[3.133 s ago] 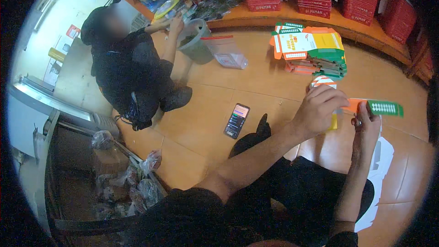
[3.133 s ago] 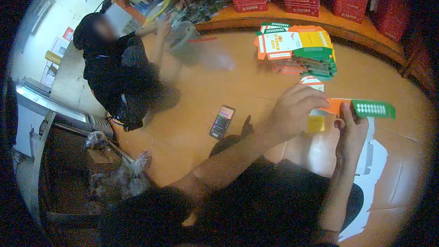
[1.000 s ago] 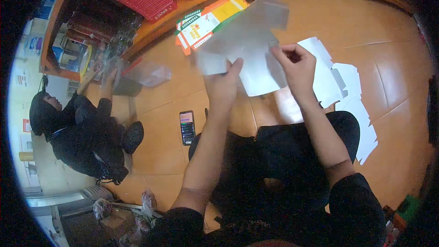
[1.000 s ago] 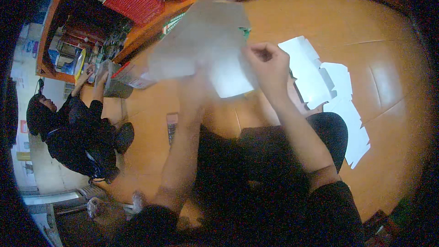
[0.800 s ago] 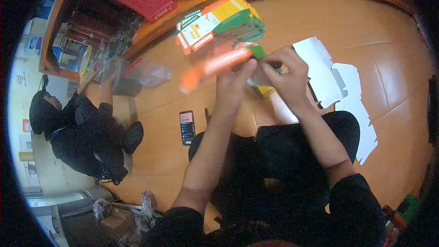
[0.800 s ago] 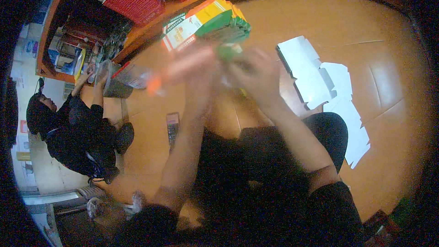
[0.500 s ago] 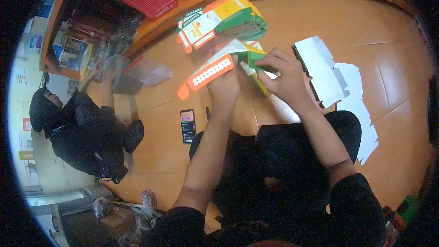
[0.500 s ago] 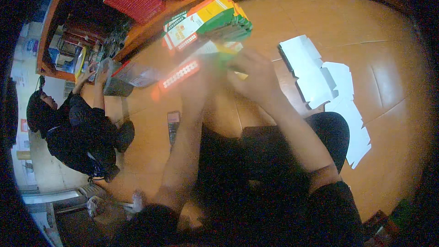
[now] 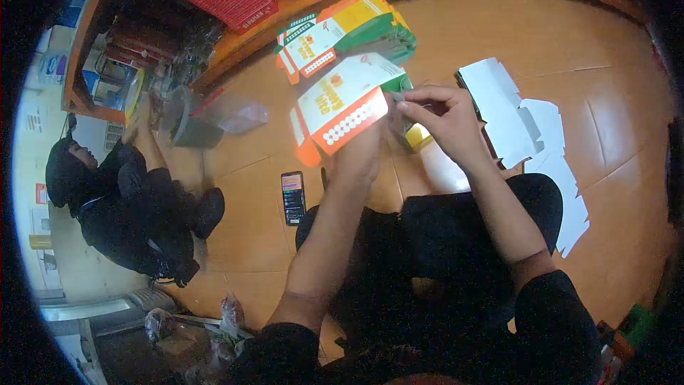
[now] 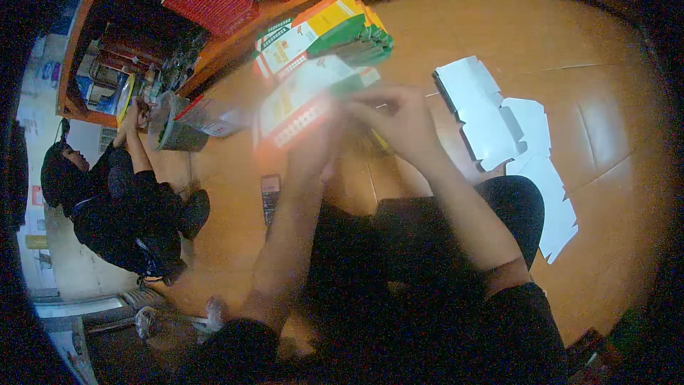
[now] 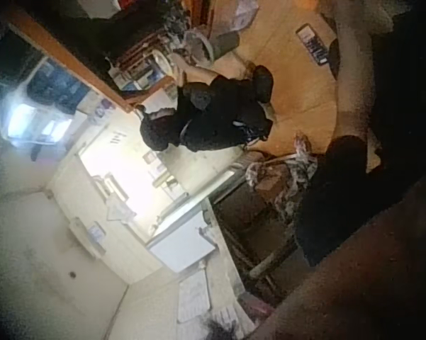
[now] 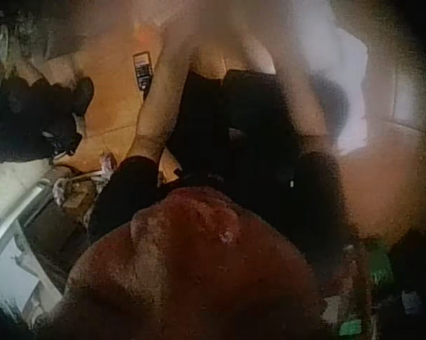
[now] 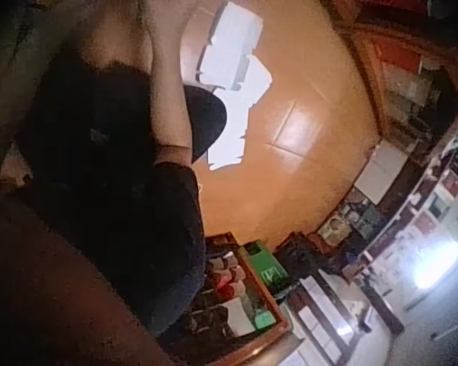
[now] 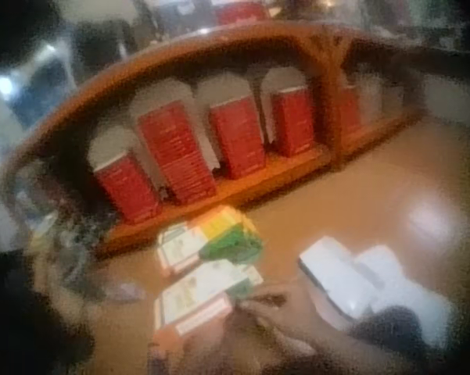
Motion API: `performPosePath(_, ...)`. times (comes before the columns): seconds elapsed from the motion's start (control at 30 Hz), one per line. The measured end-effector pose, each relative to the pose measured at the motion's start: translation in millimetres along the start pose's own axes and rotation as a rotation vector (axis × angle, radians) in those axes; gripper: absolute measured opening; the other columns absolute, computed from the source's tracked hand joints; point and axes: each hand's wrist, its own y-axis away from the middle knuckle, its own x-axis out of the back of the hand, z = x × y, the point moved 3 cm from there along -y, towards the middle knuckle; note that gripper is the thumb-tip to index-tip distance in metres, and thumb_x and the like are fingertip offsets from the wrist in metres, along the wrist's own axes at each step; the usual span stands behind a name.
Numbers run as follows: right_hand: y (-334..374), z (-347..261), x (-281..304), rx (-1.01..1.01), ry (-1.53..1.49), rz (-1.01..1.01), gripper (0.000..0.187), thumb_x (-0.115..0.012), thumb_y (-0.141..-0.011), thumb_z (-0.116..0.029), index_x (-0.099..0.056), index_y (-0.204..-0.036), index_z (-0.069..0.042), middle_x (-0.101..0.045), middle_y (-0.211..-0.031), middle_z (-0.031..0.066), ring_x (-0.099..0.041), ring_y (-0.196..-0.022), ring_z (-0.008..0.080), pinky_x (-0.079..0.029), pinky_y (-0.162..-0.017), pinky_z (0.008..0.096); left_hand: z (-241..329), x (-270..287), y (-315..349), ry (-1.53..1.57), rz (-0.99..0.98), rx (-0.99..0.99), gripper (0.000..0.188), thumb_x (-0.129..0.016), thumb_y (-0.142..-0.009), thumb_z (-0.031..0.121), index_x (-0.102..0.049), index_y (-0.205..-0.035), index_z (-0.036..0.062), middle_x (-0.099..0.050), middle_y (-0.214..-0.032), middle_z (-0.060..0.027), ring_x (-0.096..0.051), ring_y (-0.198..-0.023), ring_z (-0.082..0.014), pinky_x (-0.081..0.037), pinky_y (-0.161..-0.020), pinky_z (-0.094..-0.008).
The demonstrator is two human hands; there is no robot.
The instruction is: The person sits on the floor and folds flat-packed cardboard pieces into small rectangular boxes. They repeatedly pick up a piece, fold the sides, and tuck the flaps to form a box, then place the finished box on a growing stack. A second person is visible in the background working with a container.
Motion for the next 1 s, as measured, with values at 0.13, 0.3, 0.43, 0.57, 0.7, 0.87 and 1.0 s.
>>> performPosePath(0.13,1,-7,1,0.105,0.189,0.109,0.015,-0.073,-0.087,-0.005,-0.074,-0.1,0.002,-0.07,-0.1,0.0118,-0.067,-0.093,0.0152,-0.054,-0.083,0.026,5,1,4,-0.234,0.038,-0.105,0.028,-0.066,-0.095,0.014,-0.059,-0.12,0.0043,-0.063,-0.113,-0.0081,-0.06,-0.102,-0.0178,-0.051,-0.086,-0.0324)
performPosePath(0.3,3,-10,-1,0.095,0.133,0.058,0.017,-0.073,-0.086,-0.004,-0.074,-0.102,0.002,-0.072,-0.103,0.0135,-0.068,-0.097,0.0169,-0.054,-0.087,0.029,20,-5,11,-0.334,0.02,-0.156,0.03,-0.068,-0.092,0.012,-0.058,-0.12,0.004,-0.062,-0.113,-0.0087,-0.06,-0.103,-0.0182,-0.051,-0.086,-0.0326)
performPosePath(0.43,5,-2,-3,0.012,0.071,0.1,0.022,-0.075,-0.084,-0.005,-0.073,-0.104,0.003,-0.073,-0.103,0.0132,-0.069,-0.095,0.0173,-0.054,-0.087,0.03,28,-11,14,-0.423,-0.028,-0.224,0.032,-0.07,-0.09,0.011,-0.058,-0.119,0.0038,-0.062,-0.114,-0.0092,-0.06,-0.103,-0.0185,-0.051,-0.086,-0.0328)
performPosePath(0.57,11,-7,-9,0.084,0.063,0.212,0.027,-0.077,-0.082,-0.007,-0.071,-0.107,0.002,-0.073,-0.103,0.0123,-0.07,-0.092,0.0174,-0.054,-0.085,0.0292,33,-26,30,-0.561,-0.165,-0.306,0.035,-0.071,-0.088,0.009,-0.057,-0.119,0.0036,-0.061,-0.114,-0.0097,-0.06,-0.103,-0.0188,-0.051,-0.086,-0.0329)
performPosePath(0.7,8,-9,0,0.333,0.297,0.187,0.031,-0.076,-0.083,-0.014,-0.07,-0.11,0.0,-0.073,-0.105,0.013,-0.071,-0.093,0.0179,-0.055,-0.082,0.03,45,-34,36,-0.696,-0.253,-0.39,0.037,-0.073,-0.086,0.008,-0.056,-0.119,0.0034,-0.06,-0.115,-0.0101,-0.061,-0.104,-0.0191,-0.051,-0.085,-0.0331)
performPosePath(0.87,-6,24,24,0.236,0.624,0.205,0.026,-0.068,-0.084,-0.019,-0.069,-0.106,-0.004,-0.07,-0.094,0.0154,-0.068,-0.084,0.0325,-0.054,-0.078,0.0382,53,-45,33,-0.802,0.018,-0.798,0.036,-0.074,-0.084,0.005,-0.056,-0.115,0.0028,-0.06,-0.111,-0.0112,-0.061,-0.103,-0.0208,-0.05,-0.087,-0.0341)
performPosePath(1.0,-9,35,26,0.359,0.706,0.147,0.03,-0.073,-0.08,-0.016,-0.065,-0.103,0.001,-0.067,-0.096,0.0188,-0.064,-0.086,0.0357,-0.051,-0.078,0.0438,68,-40,30,-0.711,0.412,-1.229,0.026,-0.072,-0.082,-0.002,-0.056,-0.102,0.0012,-0.063,-0.096,-0.0138,-0.062,-0.098,-0.0253,-0.047,-0.09,-0.0369)
